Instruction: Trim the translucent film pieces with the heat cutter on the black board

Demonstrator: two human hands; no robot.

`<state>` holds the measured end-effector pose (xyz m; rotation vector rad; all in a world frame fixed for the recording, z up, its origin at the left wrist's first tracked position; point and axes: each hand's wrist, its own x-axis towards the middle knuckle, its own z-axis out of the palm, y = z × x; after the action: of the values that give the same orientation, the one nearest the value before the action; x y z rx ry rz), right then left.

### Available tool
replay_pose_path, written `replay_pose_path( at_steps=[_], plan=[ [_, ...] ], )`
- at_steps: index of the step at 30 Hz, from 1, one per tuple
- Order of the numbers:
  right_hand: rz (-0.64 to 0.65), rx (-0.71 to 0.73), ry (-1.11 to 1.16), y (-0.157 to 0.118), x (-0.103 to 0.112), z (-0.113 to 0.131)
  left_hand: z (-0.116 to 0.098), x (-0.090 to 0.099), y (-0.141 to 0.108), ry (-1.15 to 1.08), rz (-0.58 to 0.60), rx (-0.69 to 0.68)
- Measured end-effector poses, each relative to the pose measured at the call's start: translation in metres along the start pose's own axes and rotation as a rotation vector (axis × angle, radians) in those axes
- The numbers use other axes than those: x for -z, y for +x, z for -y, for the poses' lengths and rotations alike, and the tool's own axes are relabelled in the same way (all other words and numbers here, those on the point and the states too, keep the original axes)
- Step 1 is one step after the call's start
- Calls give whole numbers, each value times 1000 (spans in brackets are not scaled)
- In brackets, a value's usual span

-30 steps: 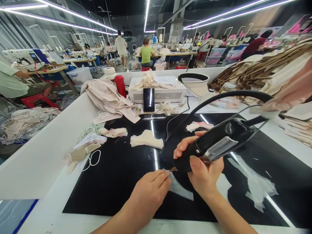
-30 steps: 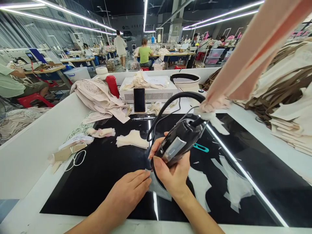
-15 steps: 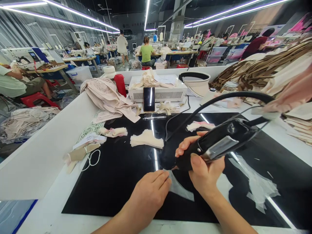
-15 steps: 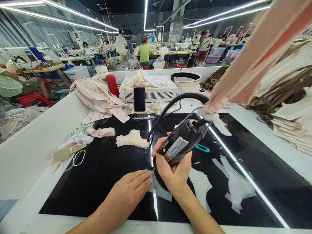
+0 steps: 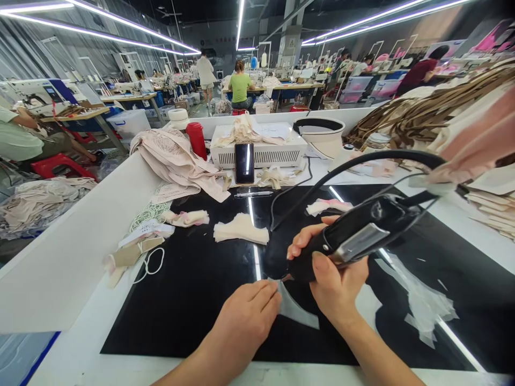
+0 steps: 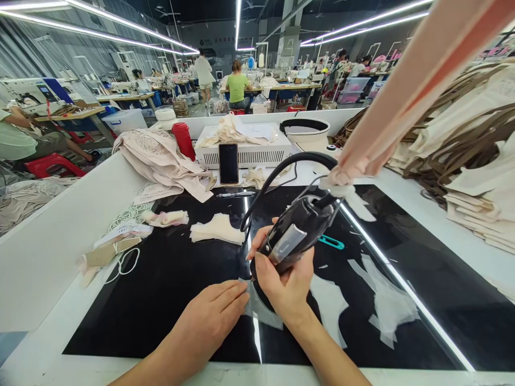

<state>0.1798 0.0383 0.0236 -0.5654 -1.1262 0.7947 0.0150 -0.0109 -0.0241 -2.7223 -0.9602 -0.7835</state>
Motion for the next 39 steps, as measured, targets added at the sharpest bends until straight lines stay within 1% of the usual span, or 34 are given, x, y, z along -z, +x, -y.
replay_pose_path(
  at_steps=[6,11,18,24,27,30,33,39],
  plan=[
    [-26,-12,-41,3,-3,3,0,-3,-3,11,9,-13],
    [-50,-38,-28,3,-6,3,1,-4,-3,31,20,-20],
    [-10,-44,29,2,-10,0,0,-4,-4,73,45,-41],
    [-42,-67,-13,3,-12,-1,0,-5,-5,76,72,-40],
    [-57,-67,7,4,-14,-2,0,-7,-6,78,75,-52],
    [-42,-63,41,5,-17,-4,0,-9,-8,84,73,-60],
    [-24,-78,29,4,-18,-7,0,-12,-9,93,86,-59],
    [-20,-93,29,5,-17,-9,0,-12,-8,94,37,-57]
  ],
)
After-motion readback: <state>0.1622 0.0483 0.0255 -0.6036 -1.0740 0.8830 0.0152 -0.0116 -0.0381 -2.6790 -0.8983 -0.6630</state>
